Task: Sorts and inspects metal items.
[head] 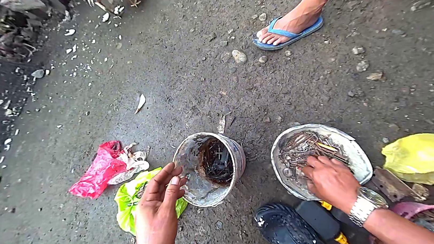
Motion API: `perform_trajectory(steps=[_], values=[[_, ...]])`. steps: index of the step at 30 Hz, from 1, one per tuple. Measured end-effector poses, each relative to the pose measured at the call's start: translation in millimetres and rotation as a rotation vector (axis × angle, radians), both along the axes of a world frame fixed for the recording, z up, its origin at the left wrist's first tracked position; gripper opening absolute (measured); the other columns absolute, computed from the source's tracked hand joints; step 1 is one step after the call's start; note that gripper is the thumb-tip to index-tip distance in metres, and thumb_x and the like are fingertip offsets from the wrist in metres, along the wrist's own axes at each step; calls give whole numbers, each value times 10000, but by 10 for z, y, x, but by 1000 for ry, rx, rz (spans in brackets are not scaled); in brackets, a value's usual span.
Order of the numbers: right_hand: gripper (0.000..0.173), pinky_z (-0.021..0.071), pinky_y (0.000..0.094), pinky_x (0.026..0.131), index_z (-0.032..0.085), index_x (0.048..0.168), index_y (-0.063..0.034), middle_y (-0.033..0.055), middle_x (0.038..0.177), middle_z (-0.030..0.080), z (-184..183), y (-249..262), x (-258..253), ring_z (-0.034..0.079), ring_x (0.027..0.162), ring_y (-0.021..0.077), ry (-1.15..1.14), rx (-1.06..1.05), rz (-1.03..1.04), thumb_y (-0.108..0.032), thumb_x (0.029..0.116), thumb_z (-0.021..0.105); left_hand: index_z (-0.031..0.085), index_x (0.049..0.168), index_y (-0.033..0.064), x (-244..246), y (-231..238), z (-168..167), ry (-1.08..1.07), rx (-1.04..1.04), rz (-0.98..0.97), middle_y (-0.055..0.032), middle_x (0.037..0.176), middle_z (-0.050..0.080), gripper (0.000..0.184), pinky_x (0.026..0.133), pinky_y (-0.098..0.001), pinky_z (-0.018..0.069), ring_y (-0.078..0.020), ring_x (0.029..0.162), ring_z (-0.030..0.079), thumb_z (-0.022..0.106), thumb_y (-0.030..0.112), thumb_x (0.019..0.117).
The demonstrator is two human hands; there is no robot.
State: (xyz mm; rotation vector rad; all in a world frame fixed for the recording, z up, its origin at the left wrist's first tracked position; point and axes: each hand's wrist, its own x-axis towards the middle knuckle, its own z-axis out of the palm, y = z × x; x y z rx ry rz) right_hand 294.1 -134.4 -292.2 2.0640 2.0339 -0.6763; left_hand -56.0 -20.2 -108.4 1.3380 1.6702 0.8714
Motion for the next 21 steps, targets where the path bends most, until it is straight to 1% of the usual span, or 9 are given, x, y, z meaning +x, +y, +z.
perform_trajectory(steps=[5, 8, 9, 11, 13, 15, 17, 20, 21], values=[[141, 571, 473, 794, 754, 866, -156, 44, 1017, 706, -60, -120, 31, 679, 980, 268, 31, 205, -121, -293, 859, 720, 558, 1345, -56, 119, -97, 208, -92, 81, -84, -149, 1180, 721, 336, 677, -321, 629, -230, 915, 742, 499, 70, 1039], [126, 594, 453, 760, 722, 786, -149, 18, 927, 698, 39, -114, 120, 685, 882, 202, 336, 302, -389, -263, 803, 772, 574, 1306, -12, 299, -176, 257, -261, 100, -216, -102, 1144, 741, 276, 643, -275, 627, -174, 853, 748, 495, 48, 1048], [88, 599, 418, 758, 729, 814, -150, -4, 927, 703, 85, -120, 162, 682, 859, 158, 474, 310, -500, -230, 818, 767, 588, 1296, 15, 382, -210, 245, -321, 83, -277, -90, 1149, 747, 260, 648, -274, 629, -168, 855, 752, 502, 56, 1055], [44, 616, 361, 739, 741, 924, -113, 2, 923, 739, 209, -140, 238, 705, 796, 127, 809, 275, -744, -152, 912, 725, 598, 1302, 37, 593, -297, 169, -397, 18, -395, -82, 1171, 746, 259, 670, -292, 636, -169, 865, 753, 515, 65, 1058], [83, 613, 359, 759, 697, 1018, -41, 92, 1006, 761, 291, -186, 280, 724, 826, 191, 1207, 205, -951, -98, 1003, 638, 586, 1313, -2, 852, -405, 39, -418, -82, -461, -107, 1168, 739, 276, 684, -327, 645, -192, 862, 750, 522, 50, 1050], [131, 610, 382, 802, 660, 1082, -3, 160, 1082, 744, 319, -250, 292, 728, 892, 244, 1477, 171, -1064, -79, 1036, 563, 581, 1306, -56, 1132, -507, -134, -409, -205, -465, -152, 1148, 735, 291, 681, -358, 644, -230, 853, 746, 521, 25, 1033], [172, 604, 393, 838, 641, 1150, -10, 182, 1109, 731, 359, -297, 288, 725, 929, 257, 1604, 155, -1116, -67, 1043, 520, 598, 1300, -64, 1359, -570, -342, -379, -310, -470, -170, 1138, 734, 297, 695, -387, 649, -264, 865, 748, 529, 26, 1025], [329, 599, 403, 883, 607, 1353, -58, 188, 1105, 734, 417, -335, 261, 729, 955, 264, 1685, 122, -1154, -57, 1032, 532, 639, 1262, -28, 1596, -619, -681, -326, -386, -482, -139, 1098, 753, 268, 702, -372, 655, -245, 857, 755, 568, 53, 1017], [341, 595, 411, 906, 600, 1363, -54, 193, 1113, 733, 433, -340, 247, 729, 976, 272, 1709, 110, -1161, -46, 1029, 530, 648, 1247, -18, 1670, -628, -763, -306, -406, -489, -126, 1083, 756, 256, 708, -367, 657, -234, 851, 756, 583, 57, 1011]])
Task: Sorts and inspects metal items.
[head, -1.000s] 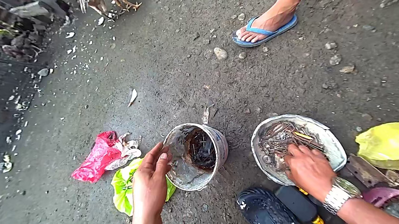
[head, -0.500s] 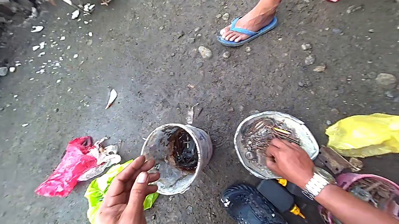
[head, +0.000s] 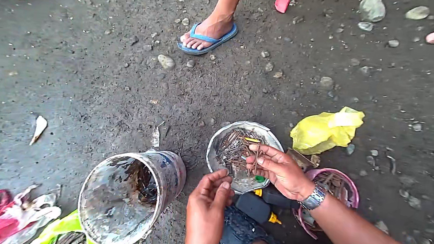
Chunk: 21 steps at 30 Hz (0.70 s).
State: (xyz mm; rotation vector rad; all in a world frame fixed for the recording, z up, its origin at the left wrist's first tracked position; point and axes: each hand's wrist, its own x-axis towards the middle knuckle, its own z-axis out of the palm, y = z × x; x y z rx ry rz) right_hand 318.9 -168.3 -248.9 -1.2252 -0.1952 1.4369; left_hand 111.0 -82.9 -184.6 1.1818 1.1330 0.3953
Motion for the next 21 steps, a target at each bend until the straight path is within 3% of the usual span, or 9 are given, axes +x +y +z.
perform_trajectory(steps=[3, 6, 9, 13, 18, 21], values=[[260, 584, 443, 963, 610, 1260, -6, 206, 1165, 722, 32, -9, -64, 723, 1050, 303, 67, 2, -16, -7, 1017, 518, 687, 1173, 23, 209, -42, -178, 81, 39, -61, -69, 1012, 767, 237, 722, -350, 662, -189, 842, 757, 697, 135, 964], [162, 602, 410, 912, 628, 1153, 6, 194, 1156, 719, 49, -6, -125, 729, 989, 267, 62, -7, -21, 4, 999, 579, 711, 1103, 95, 379, -86, -282, 258, 219, -149, 6, 979, 739, 358, 764, -278, 648, -87, 856, 734, 842, 297, 838], [144, 620, 403, 871, 629, 1120, 17, 207, 1108, 732, 86, 4, -142, 745, 940, 266, 34, -18, -14, 20, 976, 618, 727, 984, 131, 455, -114, -353, 402, 408, -166, 42, 880, 714, 305, 708, -244, 608, -39, 747, 688, 883, 307, 791], [243, 626, 417, 879, 648, 1215, 10, 202, 1131, 729, 128, -6, -120, 743, 977, 294, 9, -58, 15, 19, 972, 639, 769, 945, 176, 407, -95, -350, 404, 437, -222, 80, 855, 718, 115, 702, -230, 590, -11, 721, 669, 760, 288, 918], [378, 632, 382, 820, 636, 1343, -35, 184, 1091, 741, 101, -23, -66, 748, 909, 264, -28, -105, 73, 4, 968, 660, 771, 1018, 162, 306, -53, -374, 314, 224, -258, 57, 888, 735, 159, 702, -269, 610, -57, 727, 694, 654, 268, 996], [372, 632, 378, 809, 650, 1323, -39, 184, 1070, 741, 107, -15, -80, 746, 895, 262, -36, -104, 78, 10, 955, 673, 757, 1047, 128, 293, -67, -359, 268, 134, -245, 36, 890, 754, 194, 698, -270, 627, -78, 749, 722, 590, 225, 1039]])
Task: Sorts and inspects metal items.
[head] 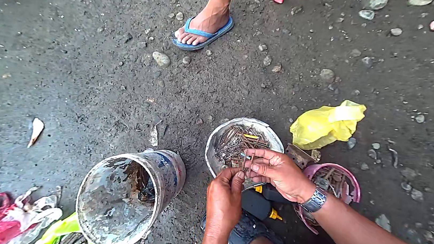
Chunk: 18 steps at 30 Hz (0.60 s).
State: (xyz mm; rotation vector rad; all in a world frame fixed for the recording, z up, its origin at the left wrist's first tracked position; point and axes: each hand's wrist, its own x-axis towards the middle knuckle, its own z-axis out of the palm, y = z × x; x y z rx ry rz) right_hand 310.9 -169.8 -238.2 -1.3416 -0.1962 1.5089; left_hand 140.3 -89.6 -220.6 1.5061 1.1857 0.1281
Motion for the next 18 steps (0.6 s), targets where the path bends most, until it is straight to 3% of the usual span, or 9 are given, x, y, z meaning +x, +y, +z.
perform_trajectory(steps=[8, 18], values=[[337, 633, 365, 822, 664, 1299, -25, 170, 1077, 747, -20, 23, -15, 749, 913, 248, 12, 15, 39, -3, 963, 676, 729, 1128, 43, -68, 0, 5, -122, -182, 85, -31, 897, 751, 246, 677, -276, 615, -130, 741, 717, 511, 144, 1072], [314, 627, 370, 850, 658, 1299, -21, 162, 1126, 739, -25, 26, -34, 746, 950, 249, 35, 31, 72, -10, 986, 640, 731, 1140, 30, -113, 1, 20, -127, -220, 128, -54, 929, 755, 218, 681, -283, 616, -144, 760, 720, 551, 113, 1051]])
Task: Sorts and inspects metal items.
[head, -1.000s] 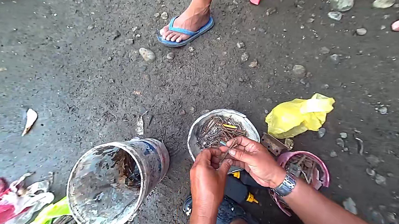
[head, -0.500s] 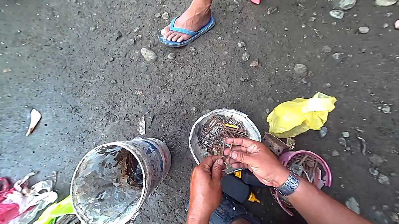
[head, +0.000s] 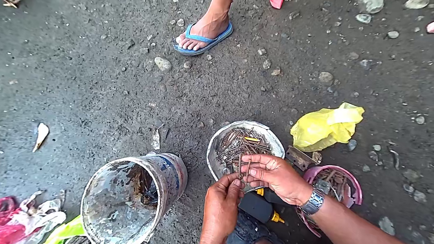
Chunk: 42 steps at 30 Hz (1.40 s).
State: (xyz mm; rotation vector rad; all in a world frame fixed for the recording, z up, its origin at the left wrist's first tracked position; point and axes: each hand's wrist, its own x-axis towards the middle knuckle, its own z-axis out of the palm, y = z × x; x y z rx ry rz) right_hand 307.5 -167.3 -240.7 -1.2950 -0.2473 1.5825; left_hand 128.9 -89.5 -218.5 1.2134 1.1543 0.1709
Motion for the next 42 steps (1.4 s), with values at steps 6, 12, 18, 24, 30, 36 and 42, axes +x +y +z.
perform_trajectory(steps=[6, 12, 18, 24, 30, 36, 42], values=[[290, 628, 377, 856, 649, 1288, -1, 168, 1125, 736, 12, -2, 1, 747, 944, 252, 24, -8, 10, -24, 1001, 622, 734, 1121, 24, -16, -4, -2, -11, -20, 30, -73, 921, 747, 177, 667, -280, 605, -152, 752, 710, 626, 108, 1009], [170, 658, 378, 789, 696, 1110, -8, 136, 1041, 737, 76, -40, -239, 750, 853, 236, -241, 20, -36, -64, 951, 714, 730, 1050, 67, -41, -62, 49, 42, 120, -39, -14, 863, 752, 159, 675, -274, 606, -107, 732, 711, 726, 182, 941], [118, 669, 332, 768, 735, 1064, -52, 39, 990, 761, 264, -139, -503, 751, 813, 148, -486, 306, -24, -115, 966, 718, 707, 951, 113, -221, -133, 402, 93, 291, -43, 32, 779, 712, 73, 596, -262, 583, -80, 652, 673, 703, 170, 905], [185, 632, 385, 800, 783, 1116, -200, -31, 1032, 758, 83, 283, -111, 727, 898, 107, -1190, 377, 293, -201, 1001, 639, 675, 933, 155, -1171, 399, 1084, -22, 567, 126, 108, 816, 693, 170, 605, -212, 561, -11, 678, 643, 574, 22, 904], [252, 545, 501, 961, 745, 1186, -153, 101, 1180, 674, -386, 1004, 99, 644, 1144, 301, -1526, 40, 804, -273, 1033, 584, 671, 1106, -35, -1780, 955, 962, 611, 565, 179, -100, 950, 700, 276, 753, -316, 579, -122, 809, 679, 693, 172, 925], [310, 516, 538, 943, 713, 1206, -100, 123, 1220, 678, -342, 1110, -45, 636, 1146, 331, -1584, -72, 935, -229, 929, 659, 613, 1200, -110, -1556, 738, 1067, 375, 764, 228, -126, 1073, 688, 315, 814, -221, 593, -54, 927, 684, 651, 99, 967], [318, 503, 533, 933, 716, 1185, -154, 101, 1218, 670, -233, 1220, 41, 616, 1163, 317, -1578, -55, 1026, -246, 881, 711, 698, 1158, 1, -946, 455, 992, 146, 774, 4, -68, 1063, 712, 257, 696, -267, 639, -108, 862, 717, 706, 158, 956]])
